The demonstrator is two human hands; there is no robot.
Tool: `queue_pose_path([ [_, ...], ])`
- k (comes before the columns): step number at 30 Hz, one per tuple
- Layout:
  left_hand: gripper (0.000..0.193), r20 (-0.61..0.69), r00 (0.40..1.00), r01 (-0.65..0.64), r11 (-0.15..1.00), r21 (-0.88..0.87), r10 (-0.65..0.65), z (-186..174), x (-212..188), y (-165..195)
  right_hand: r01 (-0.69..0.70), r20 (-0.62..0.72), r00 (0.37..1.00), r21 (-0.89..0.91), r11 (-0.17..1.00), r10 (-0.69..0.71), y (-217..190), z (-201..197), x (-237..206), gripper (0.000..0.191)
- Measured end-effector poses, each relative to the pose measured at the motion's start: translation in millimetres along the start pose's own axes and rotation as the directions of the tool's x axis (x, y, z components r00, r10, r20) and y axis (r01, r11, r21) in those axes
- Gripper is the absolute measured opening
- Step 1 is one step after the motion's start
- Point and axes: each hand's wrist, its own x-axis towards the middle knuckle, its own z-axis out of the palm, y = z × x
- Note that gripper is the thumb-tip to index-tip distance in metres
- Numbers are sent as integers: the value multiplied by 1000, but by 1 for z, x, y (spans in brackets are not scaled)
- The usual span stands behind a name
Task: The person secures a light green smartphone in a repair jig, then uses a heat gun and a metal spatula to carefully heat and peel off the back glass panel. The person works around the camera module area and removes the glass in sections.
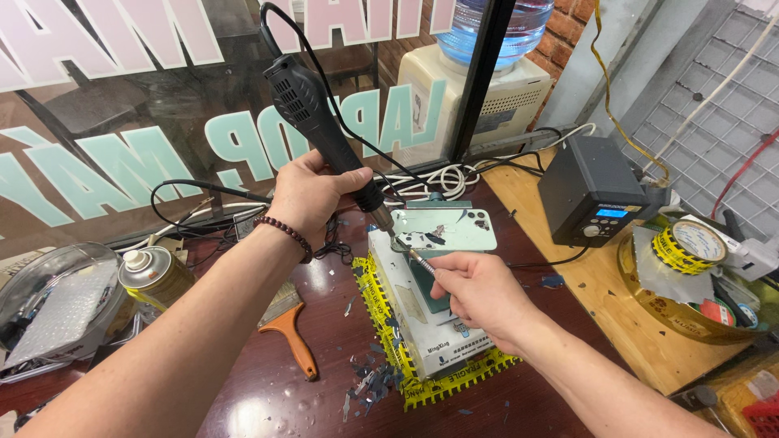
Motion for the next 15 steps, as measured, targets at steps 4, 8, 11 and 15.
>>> queue_pose_path([
  [4, 19, 1, 1000, -8, 999, -33, 8, 0, 0, 0, 290, -34, 938, -467, 835, -345, -1, 4, -3, 32],
  [8, 19, -18, 1000, -16, 999, -36, 15, -3, 2, -3, 441, 27, 815, -677, 589, -579, -9, 7, -10, 29],
  [11, 19, -19, 999, -29, 1000, -9, 29, -7, 5, -7, 397, 119, 858, -771, 498, -500, -18, 15, -16, 27],
  [15, 19, -13, 996, -85, 996, -38, 85, -16, 7, -12, 179, 2, 967, -716, 675, -254, -27, 26, -30, 25],
])
